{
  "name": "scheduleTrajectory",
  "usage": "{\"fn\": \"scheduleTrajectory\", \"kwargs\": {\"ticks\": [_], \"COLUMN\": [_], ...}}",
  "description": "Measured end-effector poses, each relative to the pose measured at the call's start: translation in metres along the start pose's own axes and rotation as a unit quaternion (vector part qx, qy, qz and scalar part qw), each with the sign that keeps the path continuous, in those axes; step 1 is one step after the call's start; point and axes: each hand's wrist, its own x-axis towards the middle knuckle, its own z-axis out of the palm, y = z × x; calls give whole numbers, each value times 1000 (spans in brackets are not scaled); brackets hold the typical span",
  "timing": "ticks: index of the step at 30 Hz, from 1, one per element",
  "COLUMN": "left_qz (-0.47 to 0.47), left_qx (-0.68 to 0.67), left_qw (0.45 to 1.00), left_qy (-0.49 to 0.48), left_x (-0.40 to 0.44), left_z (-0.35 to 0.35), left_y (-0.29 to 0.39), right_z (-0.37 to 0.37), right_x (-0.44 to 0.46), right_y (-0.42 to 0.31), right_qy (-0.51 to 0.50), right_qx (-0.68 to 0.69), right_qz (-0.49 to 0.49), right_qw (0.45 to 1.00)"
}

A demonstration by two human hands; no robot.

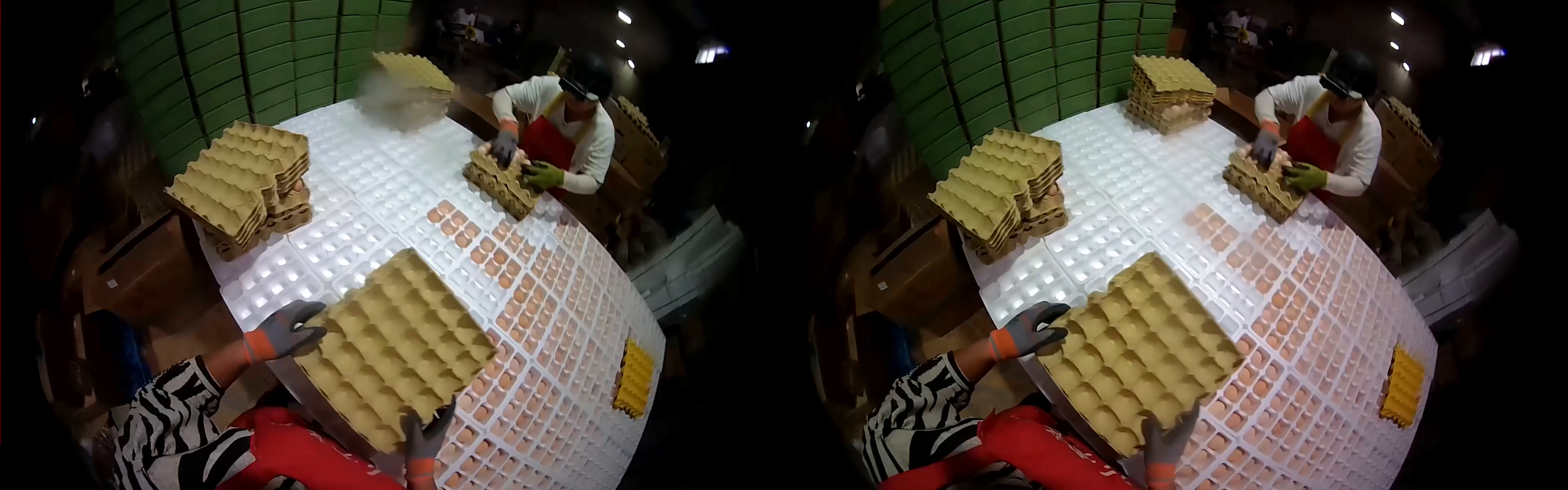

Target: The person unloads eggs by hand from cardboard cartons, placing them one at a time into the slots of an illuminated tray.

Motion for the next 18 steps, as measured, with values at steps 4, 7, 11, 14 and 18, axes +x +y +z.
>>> {"fn": "scheduleTrajectory", "kwargs": {"ticks": [4, 7, 11, 14, 18], "left_qz": [226, 240, 263, 174, 35], "left_qx": [27, -115, -85, -55, 196], "left_qw": [971, 952, 913, 918, 931], "left_qy": [75, 148, 300, 352, 305], "left_x": [-14, -20, -11, 5, 35], "left_z": [-83, -173, -311, -405, -421], "left_y": [34, 16, -30, -85, -181], "right_z": [75, 173, 334, 450, 497], "right_x": [26, 50, 102, 130, 162], "right_y": [-84, -135, -177, -188, -106], "right_qy": [35, -29, -134, -181, -227], "right_qx": [6, 39, 73, 136, 91], "right_qz": [-57, -115, -198, -137, -57], "right_qw": [998, 992, 968, 964, 968]}}
